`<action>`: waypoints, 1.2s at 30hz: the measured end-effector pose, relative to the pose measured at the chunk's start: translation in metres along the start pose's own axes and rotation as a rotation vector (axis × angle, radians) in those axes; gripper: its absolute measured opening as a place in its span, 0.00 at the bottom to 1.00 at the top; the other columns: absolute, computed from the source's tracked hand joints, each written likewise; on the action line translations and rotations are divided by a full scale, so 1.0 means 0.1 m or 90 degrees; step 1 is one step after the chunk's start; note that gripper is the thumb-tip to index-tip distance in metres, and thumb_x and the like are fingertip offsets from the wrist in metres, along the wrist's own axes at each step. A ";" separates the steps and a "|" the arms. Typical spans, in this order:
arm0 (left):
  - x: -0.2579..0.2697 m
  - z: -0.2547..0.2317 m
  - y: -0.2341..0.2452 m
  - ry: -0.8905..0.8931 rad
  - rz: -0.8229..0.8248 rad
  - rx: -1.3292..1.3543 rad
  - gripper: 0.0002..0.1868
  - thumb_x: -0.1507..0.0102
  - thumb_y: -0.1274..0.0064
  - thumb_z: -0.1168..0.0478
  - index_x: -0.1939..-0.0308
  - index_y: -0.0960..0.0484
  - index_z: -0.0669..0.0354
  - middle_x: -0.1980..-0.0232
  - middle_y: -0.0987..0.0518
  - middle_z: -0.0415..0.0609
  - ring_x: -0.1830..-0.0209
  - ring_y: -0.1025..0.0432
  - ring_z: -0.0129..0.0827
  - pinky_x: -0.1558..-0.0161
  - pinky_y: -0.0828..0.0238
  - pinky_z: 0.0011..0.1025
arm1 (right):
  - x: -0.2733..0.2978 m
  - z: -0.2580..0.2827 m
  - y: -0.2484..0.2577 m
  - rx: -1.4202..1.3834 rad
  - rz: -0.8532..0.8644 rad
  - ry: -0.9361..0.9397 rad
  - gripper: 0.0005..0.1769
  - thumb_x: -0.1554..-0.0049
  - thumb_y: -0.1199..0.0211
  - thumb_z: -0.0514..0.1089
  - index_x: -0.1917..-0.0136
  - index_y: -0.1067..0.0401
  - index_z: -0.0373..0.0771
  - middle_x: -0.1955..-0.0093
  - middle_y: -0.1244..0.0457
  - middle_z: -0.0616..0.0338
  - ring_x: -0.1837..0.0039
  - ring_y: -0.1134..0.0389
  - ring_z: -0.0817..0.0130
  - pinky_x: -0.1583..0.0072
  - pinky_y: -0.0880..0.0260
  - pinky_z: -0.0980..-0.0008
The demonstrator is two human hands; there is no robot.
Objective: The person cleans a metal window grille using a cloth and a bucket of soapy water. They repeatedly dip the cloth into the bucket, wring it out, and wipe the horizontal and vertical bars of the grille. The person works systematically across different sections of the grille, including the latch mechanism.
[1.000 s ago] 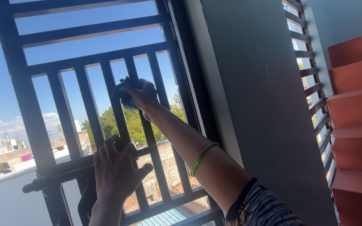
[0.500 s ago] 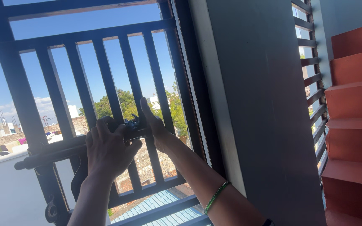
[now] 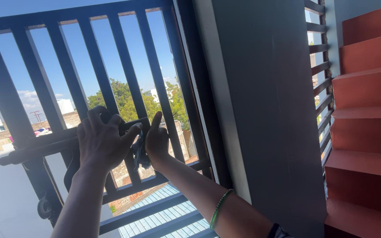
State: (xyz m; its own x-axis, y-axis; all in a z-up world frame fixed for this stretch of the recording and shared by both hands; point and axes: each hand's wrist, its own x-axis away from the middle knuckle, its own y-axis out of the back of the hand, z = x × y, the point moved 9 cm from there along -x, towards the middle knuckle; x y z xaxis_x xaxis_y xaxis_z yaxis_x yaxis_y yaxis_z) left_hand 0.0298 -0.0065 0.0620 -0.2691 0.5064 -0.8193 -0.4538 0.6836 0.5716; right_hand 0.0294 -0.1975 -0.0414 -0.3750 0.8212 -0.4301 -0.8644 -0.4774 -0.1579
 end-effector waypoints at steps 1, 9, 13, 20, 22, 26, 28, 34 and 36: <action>0.01 0.01 -0.02 0.005 0.010 0.001 0.33 0.37 0.52 0.29 0.48 0.16 0.51 0.29 0.43 0.57 0.25 0.49 0.52 0.28 0.54 0.52 | 0.12 0.15 0.02 0.087 0.002 0.127 0.47 0.36 0.73 0.76 0.48 0.30 0.34 0.59 0.32 0.47 0.55 0.25 0.59 0.52 0.25 0.63; 0.02 -0.01 0.00 0.014 0.031 0.004 0.36 0.41 0.49 0.27 0.45 0.17 0.50 0.30 0.44 0.60 0.25 0.49 0.54 0.28 0.55 0.53 | 1.04 0.29 0.27 0.379 -0.010 0.418 0.23 0.38 0.39 0.50 0.41 0.37 0.30 0.51 0.35 0.44 0.50 0.28 0.51 0.52 0.27 0.54; 0.04 0.02 -0.05 0.019 0.060 -0.007 0.35 0.40 0.50 0.27 0.50 0.15 0.51 0.28 0.44 0.55 0.25 0.48 0.52 0.27 0.52 0.49 | 1.32 0.25 0.31 0.414 -0.016 0.480 0.32 0.45 0.31 0.39 0.33 0.41 0.23 0.43 0.42 0.38 0.44 0.32 0.47 0.49 0.28 0.55; -0.02 0.04 -0.08 -0.011 0.011 0.021 0.35 0.42 0.46 0.28 0.48 0.16 0.51 0.30 0.44 0.57 0.25 0.51 0.52 0.28 0.55 0.51 | 1.68 0.22 0.51 0.762 0.117 0.675 0.31 0.54 0.37 0.31 0.35 0.30 0.32 0.40 0.34 0.48 0.41 0.30 0.55 0.44 0.25 0.61; 0.01 0.06 -0.08 -0.001 0.019 0.048 0.33 0.40 0.46 0.29 0.48 0.17 0.50 0.29 0.44 0.57 0.24 0.52 0.53 0.26 0.57 0.52 | 1.57 0.37 0.64 0.615 0.172 0.567 0.20 0.43 0.38 0.35 0.37 0.26 0.36 0.48 0.30 0.53 0.43 0.28 0.60 0.43 0.25 0.63; 0.22 -0.01 0.18 -0.005 -0.099 0.269 0.32 0.37 0.46 0.34 0.36 0.21 0.47 0.28 0.44 0.59 0.25 0.53 0.57 0.27 0.57 0.57 | 1.28 1.06 0.96 0.290 0.159 0.536 0.13 0.35 0.43 0.42 0.41 0.22 0.37 0.51 0.27 0.56 0.47 0.27 0.68 0.45 0.27 0.68; 0.53 -0.16 0.29 -0.009 -0.198 0.352 0.32 0.31 0.47 0.35 0.33 0.25 0.52 0.25 0.42 0.59 0.21 0.51 0.57 0.25 0.51 0.57 | 1.10 1.25 1.00 0.095 0.189 0.458 0.14 0.33 0.47 0.43 0.38 0.27 0.37 0.51 0.29 0.56 0.50 0.25 0.73 0.48 0.22 0.73; 0.95 -0.77 0.09 -0.027 -0.107 0.663 0.45 0.36 0.41 0.44 0.23 0.47 0.53 0.32 0.30 0.64 0.37 0.26 0.53 0.42 0.22 0.44 | 0.75 1.40 0.59 -0.294 0.265 0.350 0.14 0.31 0.46 0.43 0.35 0.30 0.34 0.49 0.33 0.57 0.49 0.29 0.73 0.47 0.25 0.71; 0.99 -0.68 -0.15 0.094 0.033 0.676 0.45 0.40 0.40 0.48 0.25 0.47 0.51 0.41 0.25 0.61 0.46 0.21 0.49 0.49 0.20 0.39 | 0.65 1.29 0.52 -0.355 0.267 0.219 0.17 0.33 0.47 0.47 0.36 0.30 0.36 0.54 0.34 0.58 0.54 0.29 0.72 0.52 0.24 0.68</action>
State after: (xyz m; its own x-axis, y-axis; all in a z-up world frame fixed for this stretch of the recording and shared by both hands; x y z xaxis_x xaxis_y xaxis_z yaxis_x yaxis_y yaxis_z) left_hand -0.0478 -0.0021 -0.0303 -0.3997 0.5282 -0.7492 0.5127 0.8063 0.2949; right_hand -0.0828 -0.1284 0.0367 -0.4295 0.4379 -0.7898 -0.3424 -0.8882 -0.3063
